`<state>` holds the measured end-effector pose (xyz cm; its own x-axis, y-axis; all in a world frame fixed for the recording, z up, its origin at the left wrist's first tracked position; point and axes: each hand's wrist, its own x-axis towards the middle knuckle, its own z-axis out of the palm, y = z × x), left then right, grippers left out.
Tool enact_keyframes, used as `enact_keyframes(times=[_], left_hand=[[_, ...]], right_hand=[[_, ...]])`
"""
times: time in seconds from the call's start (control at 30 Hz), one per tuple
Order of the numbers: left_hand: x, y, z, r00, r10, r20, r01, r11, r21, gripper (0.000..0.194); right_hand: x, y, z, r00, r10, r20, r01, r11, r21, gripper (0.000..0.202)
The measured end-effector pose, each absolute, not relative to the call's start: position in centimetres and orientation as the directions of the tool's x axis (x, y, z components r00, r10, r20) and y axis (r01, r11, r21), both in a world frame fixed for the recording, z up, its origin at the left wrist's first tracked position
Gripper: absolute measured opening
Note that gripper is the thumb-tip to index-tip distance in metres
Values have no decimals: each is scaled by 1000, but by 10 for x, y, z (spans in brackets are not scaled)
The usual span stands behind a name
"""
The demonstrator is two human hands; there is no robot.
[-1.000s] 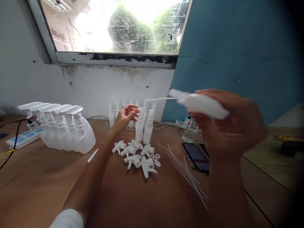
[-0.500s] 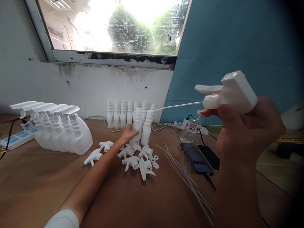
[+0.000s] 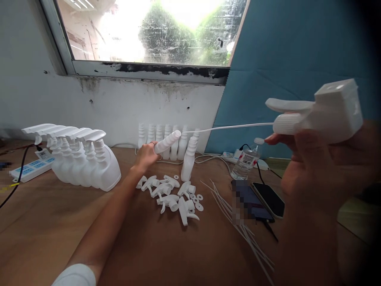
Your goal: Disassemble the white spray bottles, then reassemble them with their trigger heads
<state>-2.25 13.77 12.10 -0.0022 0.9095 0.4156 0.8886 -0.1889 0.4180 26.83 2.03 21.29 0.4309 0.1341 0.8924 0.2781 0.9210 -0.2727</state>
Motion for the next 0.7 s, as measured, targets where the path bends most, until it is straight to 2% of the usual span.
enact_keyframes(times=[0.2, 0.3, 0.37, 0.43, 0.53, 0.6, 0.7], left_hand=[[-21, 123, 136, 14, 893, 450, 899, -209, 386, 51], [-18, 108, 148, 71, 900, 431, 857, -276, 435, 52], [-17, 95, 157, 148, 907, 394, 779, -353, 518, 51], [-15, 81, 165, 248, 913, 324, 660, -404, 633, 47], [-12, 62, 174, 424, 895, 137, 518, -364, 774, 45], [-10, 54, 177, 523, 852, 32, 486, -329, 810, 43], [-7, 51, 178, 591, 805, -40, 507, -332, 795, 36]], right_hand=[[258, 15, 211, 372, 162, 914, 268, 924, -273, 17], [254, 14, 208, 310, 257, 915, 250, 907, -339, 16], [252, 12, 205, 261, 340, 903, 238, 884, -402, 18], [249, 9, 203, 196, 442, 875, 244, 843, -480, 16], [243, 3, 201, 64, 583, 810, 269, 771, -577, 13], [240, 0, 201, -37, 666, 745, 266, 726, -635, 15], [236, 0, 201, -155, 744, 650, 226, 667, -710, 19]])
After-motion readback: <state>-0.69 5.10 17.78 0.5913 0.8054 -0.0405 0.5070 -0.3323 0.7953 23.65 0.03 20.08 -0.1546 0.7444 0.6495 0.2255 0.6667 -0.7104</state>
